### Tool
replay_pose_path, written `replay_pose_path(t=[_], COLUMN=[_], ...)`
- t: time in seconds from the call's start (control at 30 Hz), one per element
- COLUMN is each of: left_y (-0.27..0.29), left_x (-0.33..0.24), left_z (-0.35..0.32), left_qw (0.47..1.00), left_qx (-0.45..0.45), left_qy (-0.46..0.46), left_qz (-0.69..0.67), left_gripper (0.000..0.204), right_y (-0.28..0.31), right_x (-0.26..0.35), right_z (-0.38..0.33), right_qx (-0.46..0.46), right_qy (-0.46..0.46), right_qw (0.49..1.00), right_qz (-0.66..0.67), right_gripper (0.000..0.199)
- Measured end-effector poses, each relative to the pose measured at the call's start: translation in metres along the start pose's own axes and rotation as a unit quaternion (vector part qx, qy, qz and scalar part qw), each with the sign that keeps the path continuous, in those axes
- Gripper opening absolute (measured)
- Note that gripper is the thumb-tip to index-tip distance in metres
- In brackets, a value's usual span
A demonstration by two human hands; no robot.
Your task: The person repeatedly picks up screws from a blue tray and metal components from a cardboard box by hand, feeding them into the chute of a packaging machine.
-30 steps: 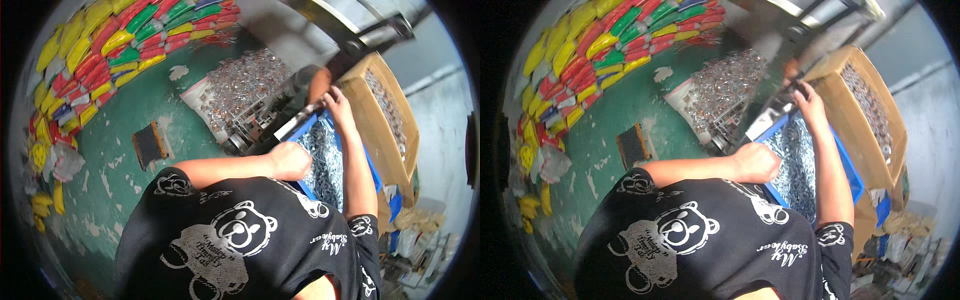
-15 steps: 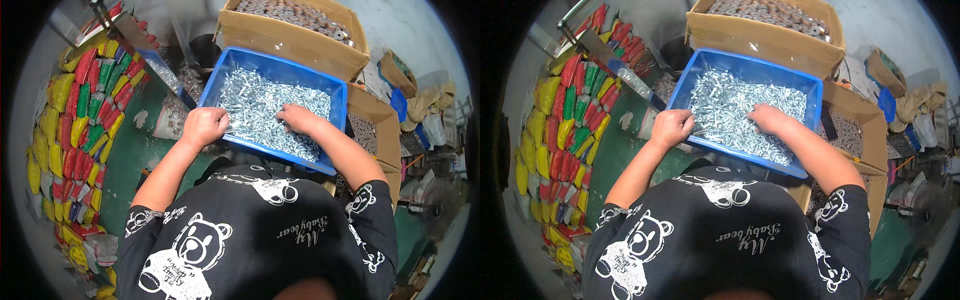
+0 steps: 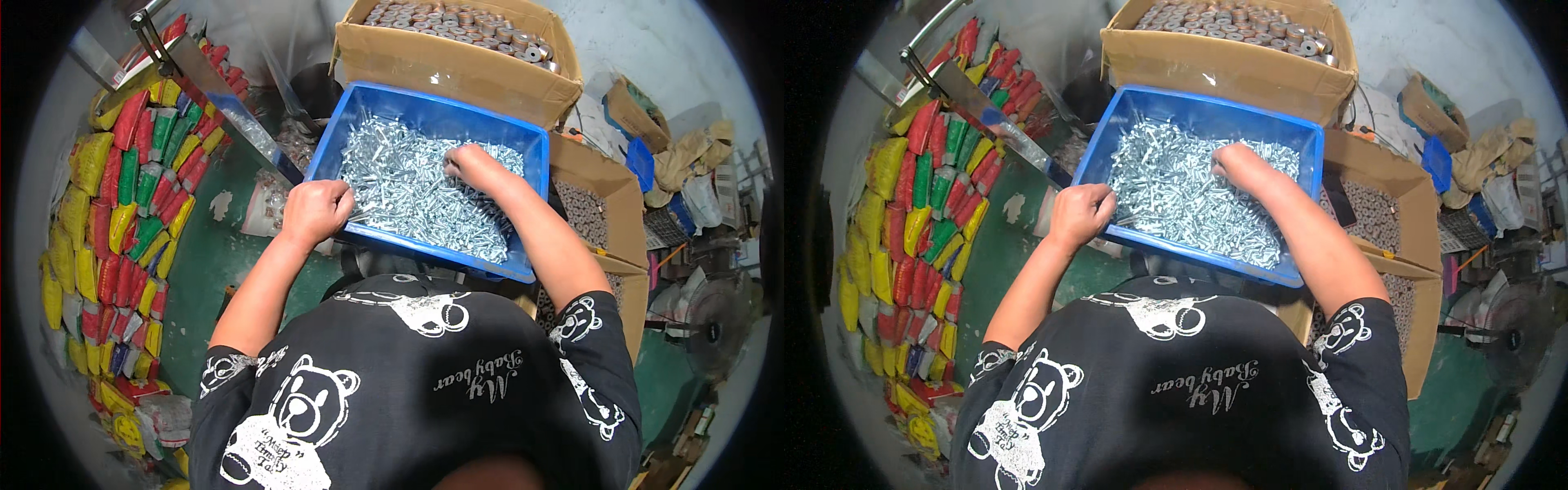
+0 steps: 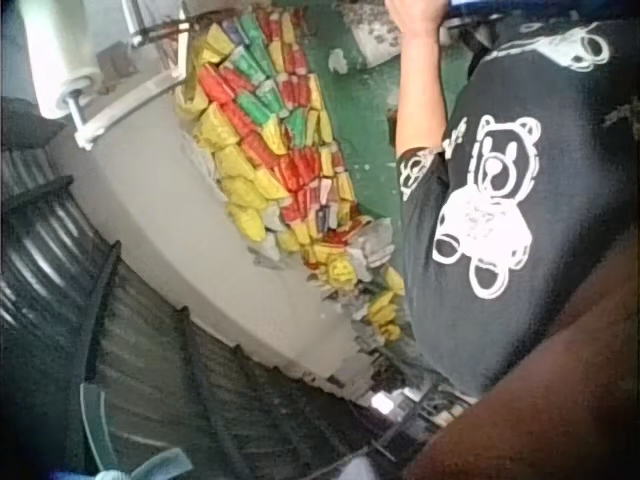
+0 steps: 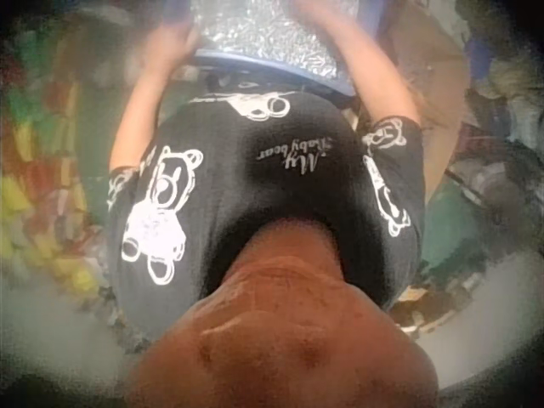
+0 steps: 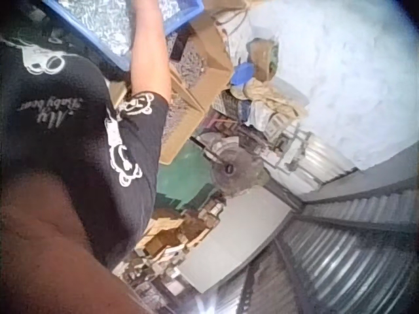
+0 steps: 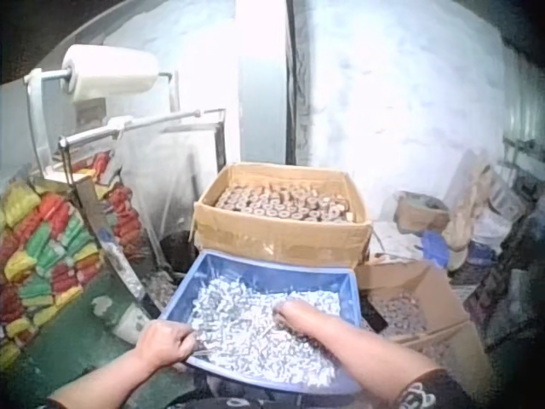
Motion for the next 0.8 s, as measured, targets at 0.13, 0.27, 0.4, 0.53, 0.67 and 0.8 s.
replay_pose_path(t=[0.13, 0.27, 0.4, 0.53, 0.67, 0.8], left_y=[0.003, 0.004, 0.001, 0.005, 0.007, 0.008], left_x=[0.003, 0.004, 0.008, 0.012, 0.014, 0.012], left_z=[-0.002, 0.0, -0.003, -0.005, -0.006, -0.004], left_qw=[1.0, 0.999, 0.999, 0.997, 0.991, 0.988], left_qx=[-0.014, -0.018, -0.024, -0.027, -0.029, -0.025], left_qy=[0.003, -0.01, -0.015, -0.022, -0.039, -0.059], left_qz=[-0.01, -0.025, -0.042, -0.068, -0.123, -0.142], left_gripper=[0.023, 0.021, 0.021, 0.022, 0.021, 0.02], right_y=[0.041, 0.002, 0.022, -0.027, -0.033, -0.028], right_x=[-0.005, -0.051, -0.006, -0.001, -0.002, -0.008], right_z=[-0.003, 0.0, 0.073, 0.108, 0.098, 0.081], right_qx=[-0.154, -0.182, -0.159, -0.018, 0.092, 0.089], right_qy=[-0.092, -0.279, -0.115, -0.155, -0.041, 0.026], right_qw=[0.98, 0.792, 0.973, 0.988, 0.984, 0.974], right_qz=[0.089, 0.513, 0.117, -0.002, -0.15, -0.206], right_gripper=[0.017, 0.018, 0.025, 0.023, 0.023, 0.012])
Point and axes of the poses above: each hand's wrist, its own z-axis towards the middle knuckle, its own y-axis out of the back of the hand, x = y × z, the point moved 9 cm from there along z, towards the middle knuckle, and after that the axes turned 9 degrees about y, right-handed, at the moved point
